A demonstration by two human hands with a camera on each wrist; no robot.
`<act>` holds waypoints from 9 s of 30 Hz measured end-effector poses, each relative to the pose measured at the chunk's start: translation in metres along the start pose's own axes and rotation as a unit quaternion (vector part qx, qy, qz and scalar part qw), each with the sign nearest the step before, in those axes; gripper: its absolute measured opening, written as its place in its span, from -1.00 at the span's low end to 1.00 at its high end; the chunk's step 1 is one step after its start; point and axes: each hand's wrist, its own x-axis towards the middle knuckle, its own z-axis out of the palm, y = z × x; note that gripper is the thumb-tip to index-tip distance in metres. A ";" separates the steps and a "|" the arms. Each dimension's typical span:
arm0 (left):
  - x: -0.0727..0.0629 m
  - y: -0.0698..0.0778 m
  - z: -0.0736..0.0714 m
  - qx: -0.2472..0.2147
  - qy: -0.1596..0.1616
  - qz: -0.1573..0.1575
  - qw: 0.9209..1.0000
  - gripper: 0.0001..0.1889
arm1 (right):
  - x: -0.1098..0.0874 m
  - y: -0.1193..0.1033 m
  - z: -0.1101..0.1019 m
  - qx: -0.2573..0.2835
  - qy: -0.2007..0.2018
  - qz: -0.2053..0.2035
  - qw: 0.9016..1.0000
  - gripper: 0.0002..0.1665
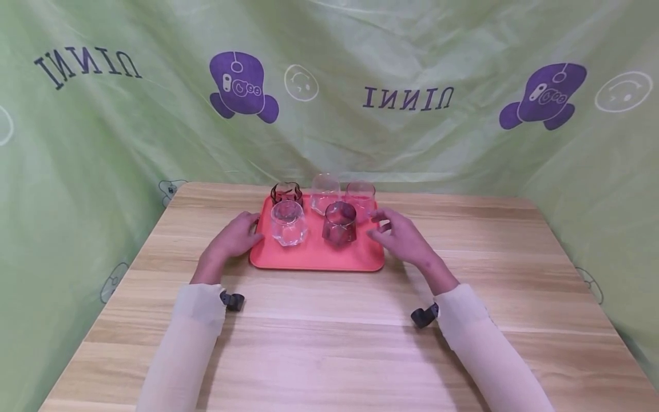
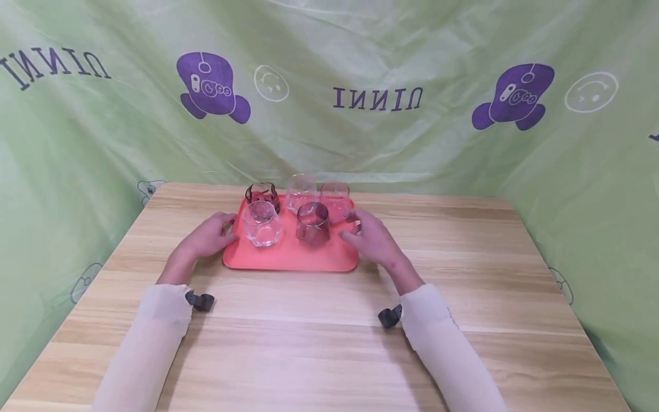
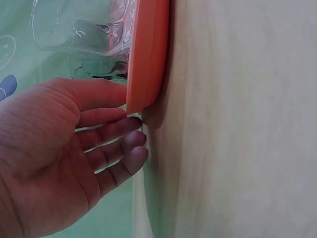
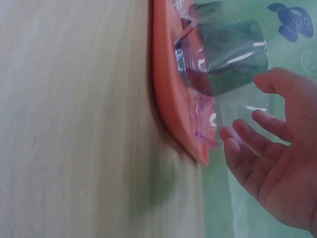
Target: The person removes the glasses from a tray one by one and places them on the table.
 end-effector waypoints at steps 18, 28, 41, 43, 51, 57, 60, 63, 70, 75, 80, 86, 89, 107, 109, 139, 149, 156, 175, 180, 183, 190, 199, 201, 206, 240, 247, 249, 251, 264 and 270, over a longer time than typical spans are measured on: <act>-0.001 -0.009 -0.001 -0.065 -0.006 -0.038 0.997 -0.45 | 0.005 -0.009 0.021 0.011 -0.006 -0.023 1.000 -0.15; 0.000 -0.008 -0.001 -0.060 -0.011 -0.057 0.997 -0.44 | 0.009 -0.011 0.031 0.014 -0.003 -0.051 0.999 -0.21; 0.000 -0.006 -0.001 -0.070 -0.007 -0.063 0.995 -0.44 | 0.012 -0.012 0.035 0.005 0.005 -0.045 0.999 -0.18; 0.000 -0.007 -0.001 -0.071 -0.007 -0.065 0.995 -0.44 | 0.013 -0.012 0.036 0.001 0.007 -0.040 0.999 -0.15; 0.001 -0.009 -0.002 -0.077 -0.007 -0.066 0.995 -0.43 | 0.015 -0.012 0.043 -0.021 0.026 -0.045 0.998 -0.04; 0.002 -0.009 -0.001 -0.076 -0.010 -0.073 0.994 -0.44 | 0.012 -0.017 0.046 -0.035 0.026 -0.037 0.998 -0.05; 0.001 -0.009 -0.001 -0.077 -0.009 -0.075 0.994 -0.44 | 0.013 -0.016 0.047 -0.038 0.026 -0.044 0.998 -0.02; 0.001 -0.009 -0.001 -0.080 -0.007 -0.076 0.994 -0.44 | 0.015 -0.016 0.049 -0.035 0.024 -0.052 0.998 0.01; 0.001 -0.008 0.000 -0.081 -0.008 -0.076 0.994 -0.44 | 0.018 -0.017 0.051 -0.035 0.013 -0.073 0.997 0.07; 0.001 -0.009 0.000 -0.086 -0.011 -0.083 0.993 -0.44 | 0.020 -0.018 0.054 -0.041 0.017 -0.079 0.996 0.09; 0.001 -0.010 0.000 -0.090 -0.013 -0.085 0.992 -0.44 | 0.022 -0.019 0.059 -0.042 0.021 -0.083 0.995 0.08; 0.001 -0.010 0.001 -0.086 -0.011 -0.081 0.993 -0.44 | 0.023 -0.019 0.062 -0.045 0.021 -0.080 0.996 0.06; 0.001 -0.010 0.000 -0.085 -0.011 -0.080 0.993 -0.44 | 0.021 -0.020 0.063 -0.055 0.022 -0.067 0.996 0.08; -0.001 -0.009 0.000 -0.097 -0.018 -0.099 0.990 -0.43 | 0.022 -0.021 0.066 -0.051 0.033 -0.064 0.996 0.09; -0.001 -0.009 0.000 -0.098 -0.018 -0.098 0.990 -0.43 | 0.022 -0.022 0.066 -0.050 0.037 -0.061 0.996 0.09; 0.000 -0.009 0.000 -0.088 -0.020 -0.099 0.991 -0.43 | 0.006 -0.028 0.057 -0.054 0.054 -0.071 0.995 0.00; 0.002 -0.010 -0.001 -0.081 -0.022 -0.094 0.992 -0.43 | -0.010 -0.022 0.033 -0.043 0.047 -0.045 0.997 -0.03; 0.001 -0.009 -0.002 -0.080 -0.022 -0.094 0.992 -0.44 | -0.022 -0.019 0.006 -0.041 0.048 -0.017 0.998 0.00; 0.000 -0.010 -0.003 -0.082 -0.011 -0.076 0.994 -0.45 | -0.040 0.016 -0.048 -0.065 0.102 0.005 0.993 0.01; -0.001 -0.011 -0.002 -0.090 -0.009 -0.077 0.993 -0.45 | -0.036 0.027 -0.060 -0.061 0.105 0.026 0.992 0.04; -0.001 -0.010 -0.002 -0.091 -0.008 -0.076 0.993 -0.45 | -0.033 0.035 -0.067 -0.065 0.106 0.044 0.991 0.08; -0.001 -0.008 -0.001 -0.095 -0.010 -0.085 0.992 -0.45 | -0.029 0.052 -0.082 -0.066 0.105 0.077 0.989 0.16; 0.000 -0.010 0.000 -0.095 -0.013 -0.095 0.991 -0.44 | -0.018 0.059 -0.087 -0.065 0.110 0.104 0.986 0.21; 0.000 -0.011 0.000 -0.094 -0.015 -0.097 0.991 -0.44 | -0.017 0.060 -0.087 -0.062 0.110 0.107 0.986 0.20; -0.001 -0.013 -0.001 -0.091 -0.011 -0.095 0.991 -0.44 | -0.010 0.064 -0.086 -0.058 0.113 0.106 0.986 0.15; 0.000 -0.011 -0.001 -0.094 -0.014 -0.100 0.991 -0.45 | 0.003 0.075 -0.084 -0.054 0.106 0.125 0.985 0.17; -0.001 -0.011 -0.002 -0.097 -0.017 -0.104 0.990 -0.44 | 0.001 0.074 -0.081 -0.057 0.108 0.115 0.986 0.15; -0.001 -0.010 -0.002 -0.098 -0.018 -0.106 0.989 -0.44 | 0.001 0.075 -0.081 -0.053 0.108 0.115 0.986 0.16; -0.002 -0.010 -0.002 -0.099 -0.018 -0.108 0.989 -0.44 | 0.001 0.074 -0.081 -0.047 0.107 0.115 0.986 0.16; -0.001 -0.008 -0.002 -0.113 -0.015 -0.110 0.987 -0.44 | 0.002 0.077 -0.081 -0.007 0.098 0.087 0.991 0.17; 0.000 -0.008 -0.002 -0.118 -0.017 -0.112 0.987 -0.44 | 0.003 0.079 -0.079 0.017 0.094 0.070 0.993 0.14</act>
